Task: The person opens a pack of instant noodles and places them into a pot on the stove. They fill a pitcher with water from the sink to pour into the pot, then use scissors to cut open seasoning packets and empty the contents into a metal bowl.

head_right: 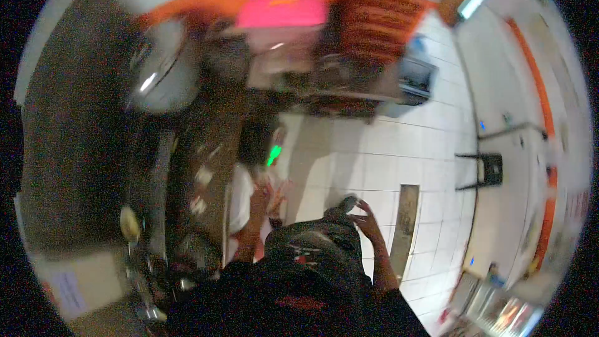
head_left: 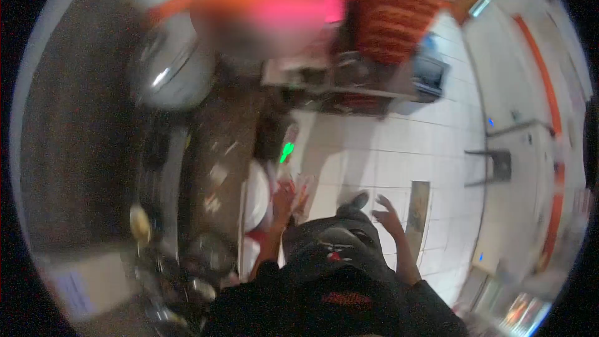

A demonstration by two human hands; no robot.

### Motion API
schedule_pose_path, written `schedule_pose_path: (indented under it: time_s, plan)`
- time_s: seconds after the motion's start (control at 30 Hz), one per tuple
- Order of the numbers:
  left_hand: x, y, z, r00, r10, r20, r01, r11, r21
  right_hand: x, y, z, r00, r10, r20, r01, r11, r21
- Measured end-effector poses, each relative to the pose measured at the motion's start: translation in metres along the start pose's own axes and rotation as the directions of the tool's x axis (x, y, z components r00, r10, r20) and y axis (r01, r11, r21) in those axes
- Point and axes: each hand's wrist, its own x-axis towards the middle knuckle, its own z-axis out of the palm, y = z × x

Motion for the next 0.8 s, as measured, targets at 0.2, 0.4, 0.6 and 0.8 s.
schedule_pose_path:
  time_s: [0.2, 0.4, 0.6, 0.8]
  plan:
    - [0.05, 0.266, 0.086, 0.593, 0.474, 0.651, -0.234, 0.875, -0.424, 0.052, -0.099, -0.096, 0.969, -0.104, 0.225, 0.085, 0.992, 0.094]
    - [0.13, 0.377, 0.131, 0.716, 0.135, 0.685, 0.451, 0.659, -0.602, 0.129, -0.128, -0.22, 0.992, -0.129, 0.01, 0.129, 0.992, 0.003]
    - [0.239, 0.453, 0.265, 0.791, 0.29, 0.538, 0.297, 0.587, -0.753, 0.278, -0.107, -0.306, 0.84, -0.54, 0.056, 0.514, 0.757, -0.404]
    - [0.413, 0.55, 0.417, 0.839, 0.065, 0.54, 0.22, 0.867, -0.447, 0.302, -0.183, -0.493, 0.936, -0.209, -0.284, 0.212, 0.977, -0.021]
